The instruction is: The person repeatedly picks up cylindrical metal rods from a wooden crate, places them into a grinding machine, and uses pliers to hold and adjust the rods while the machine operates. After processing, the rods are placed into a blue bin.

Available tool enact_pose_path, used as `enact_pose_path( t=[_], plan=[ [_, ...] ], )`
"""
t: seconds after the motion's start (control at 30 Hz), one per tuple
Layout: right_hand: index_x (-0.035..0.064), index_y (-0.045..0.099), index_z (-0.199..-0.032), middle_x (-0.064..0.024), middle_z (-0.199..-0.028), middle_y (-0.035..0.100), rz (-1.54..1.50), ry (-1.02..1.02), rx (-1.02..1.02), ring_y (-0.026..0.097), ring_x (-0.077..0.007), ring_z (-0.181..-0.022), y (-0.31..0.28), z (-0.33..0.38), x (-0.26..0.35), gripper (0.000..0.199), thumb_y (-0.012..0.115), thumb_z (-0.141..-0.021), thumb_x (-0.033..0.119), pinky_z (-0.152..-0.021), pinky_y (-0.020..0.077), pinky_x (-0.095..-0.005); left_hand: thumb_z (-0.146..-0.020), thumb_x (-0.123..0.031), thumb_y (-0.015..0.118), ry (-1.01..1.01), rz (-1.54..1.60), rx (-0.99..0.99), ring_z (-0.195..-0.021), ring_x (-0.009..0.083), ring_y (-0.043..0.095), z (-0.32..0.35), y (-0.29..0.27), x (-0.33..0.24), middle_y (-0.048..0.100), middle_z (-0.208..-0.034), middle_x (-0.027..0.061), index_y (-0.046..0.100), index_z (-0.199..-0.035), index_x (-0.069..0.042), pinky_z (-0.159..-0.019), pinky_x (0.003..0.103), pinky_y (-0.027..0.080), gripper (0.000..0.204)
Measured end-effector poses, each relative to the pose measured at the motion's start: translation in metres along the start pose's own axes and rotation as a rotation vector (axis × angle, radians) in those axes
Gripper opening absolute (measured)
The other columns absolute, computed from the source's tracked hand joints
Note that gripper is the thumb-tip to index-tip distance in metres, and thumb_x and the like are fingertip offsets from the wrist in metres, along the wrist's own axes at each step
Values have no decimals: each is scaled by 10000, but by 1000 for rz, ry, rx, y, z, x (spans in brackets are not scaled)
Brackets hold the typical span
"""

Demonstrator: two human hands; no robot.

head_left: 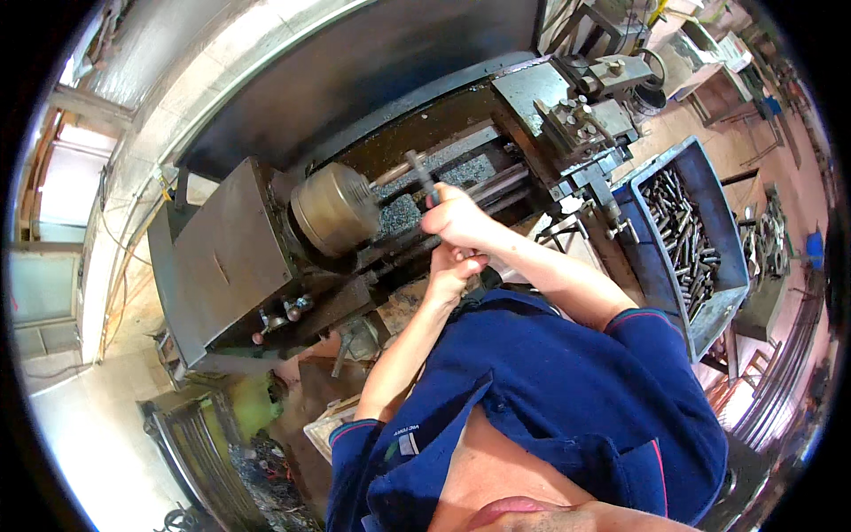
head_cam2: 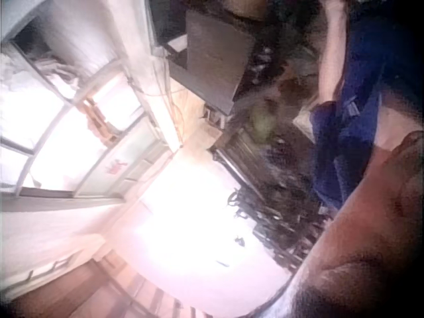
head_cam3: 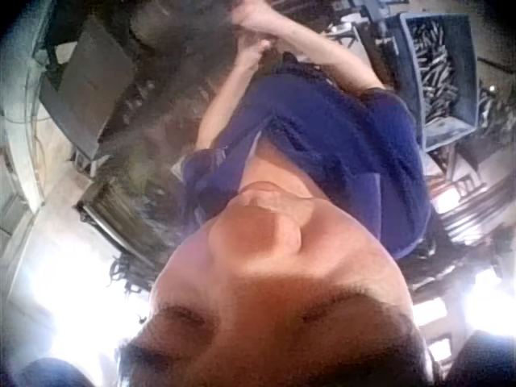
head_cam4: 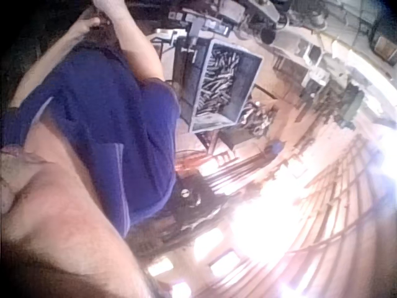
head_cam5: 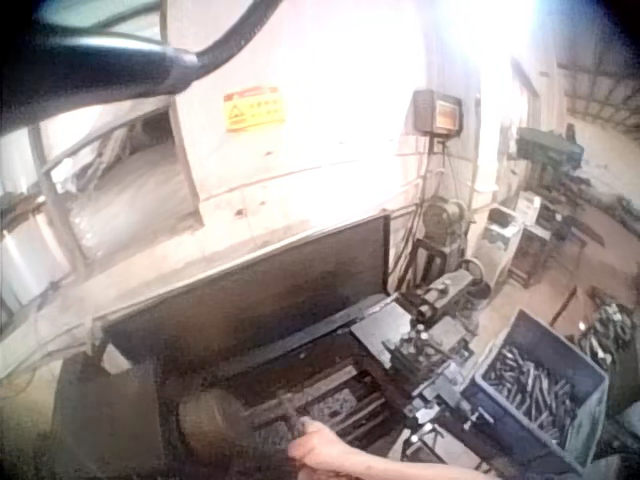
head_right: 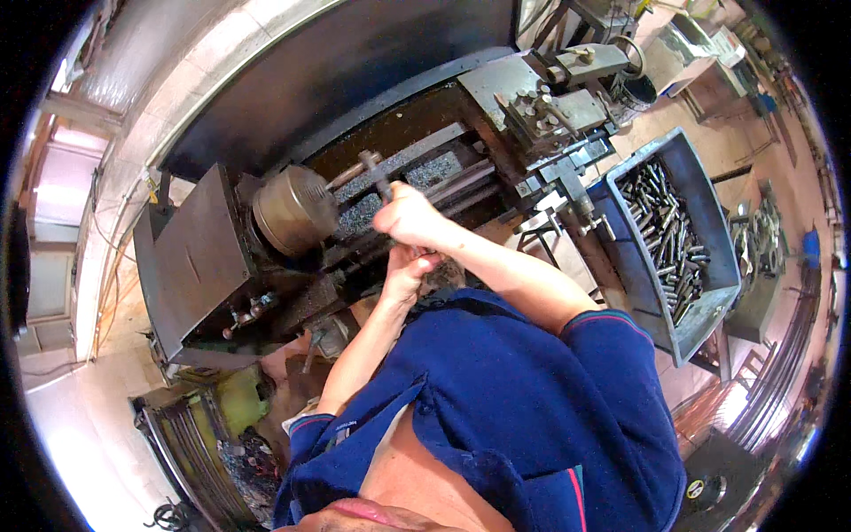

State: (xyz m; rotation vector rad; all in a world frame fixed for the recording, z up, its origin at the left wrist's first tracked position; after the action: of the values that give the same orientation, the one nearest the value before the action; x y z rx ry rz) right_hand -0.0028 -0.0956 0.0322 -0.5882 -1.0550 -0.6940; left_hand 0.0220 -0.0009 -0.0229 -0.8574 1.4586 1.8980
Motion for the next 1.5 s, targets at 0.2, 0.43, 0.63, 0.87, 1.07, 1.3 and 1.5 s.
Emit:
enact_pose_path(
  t=[0.2, 0.43, 0.63, 0.87, 1.07, 1.3, 1.5],
  plan=[
    [64, 424, -708, -14, -590, 409, -30, -72, -13, 412, -112, -548, -14, 4, 5, 161, 555, -621, 98, -474, 342, -272, -600, -95, 726, -33, -23, 14, -712, 127, 557, -4, 5, 3, 509, -809, 6, 505, -944, -3, -686, 255, 505, 419],
    [40, 466, -742, -34, -626, 449, -53, 30, 67, 438, -135, -560, -2, 5, 9, 178, 571, -611, 99, -499, 381, -311, -606, -163, 777, -84, -175, 1, -731, 101, 536, 0, -13, 3, 530, -811, 6, 514, -947, -1, -635, 227, 459, 460],
    [19, 482, -731, -50, -635, 465, -12, -72, 21, 442, -143, -568, -1, -1, 4, 170, 563, -605, 99, -518, 384, -298, -602, -141, 762, -22, -145, -12, -729, 96, 534, -1, -22, 15, 526, -788, -2, 515, -895, -9, -637, 227, 460, 406],
    [38, 474, -756, -38, -632, 456, 8, -39, -7, 441, -137, -579, -16, 2, 6, 171, 565, -624, 98, -503, 368, -293, -624, -212, 758, 5, -51, -6, -714, 115, 565, -4, 7, 4, 567, -785, 26, 519, -946, 8, -619, 226, 463, 457],
    [38, 467, -731, -26, -644, 462, -44, -77, 40, 434, -138, -608, -5, -3, 0, 178, 575, -607, 106, -538, 385, -303, -602, -219, 781, -1, -107, -7, -726, 127, 572, -4, -4, 6, 572, -795, 29, 517, -962, 13, -635, 231, 463, 503],
    [22, 470, -744, -59, -637, 468, 3, -78, 26, 473, -152, -620, -3, 0, 6, 181, 573, -617, 101, -532, 394, -298, -591, -63, 728, -39, -164, -2, -732, 104, 539, 0, -16, 2, 510, -754, -5, 516, -841, -32, -633, 207, 443, 330],
    [53, 454, -730, -42, -643, 462, -23, -41, 32, 440, -139, -586, -16, -1, 3, 178, 577, -615, 112, -501, 372, -300, -610, -103, 737, -17, -20, -5, -780, 109, 543, -4, 8, 4, 552, -829, 15, 517, -952, -5, -650, 208, 450, 418]
  ],
)
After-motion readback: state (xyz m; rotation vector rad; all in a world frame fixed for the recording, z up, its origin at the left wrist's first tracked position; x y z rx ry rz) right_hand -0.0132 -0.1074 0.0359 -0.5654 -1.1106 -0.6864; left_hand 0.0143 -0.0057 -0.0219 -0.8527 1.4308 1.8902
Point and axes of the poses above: each hand's wrist, its own z-axis away from the middle knuckle, its own y-axis out of the palm, x = y × z, the point moved 3 cm from there along -z, towards the middle knuckle
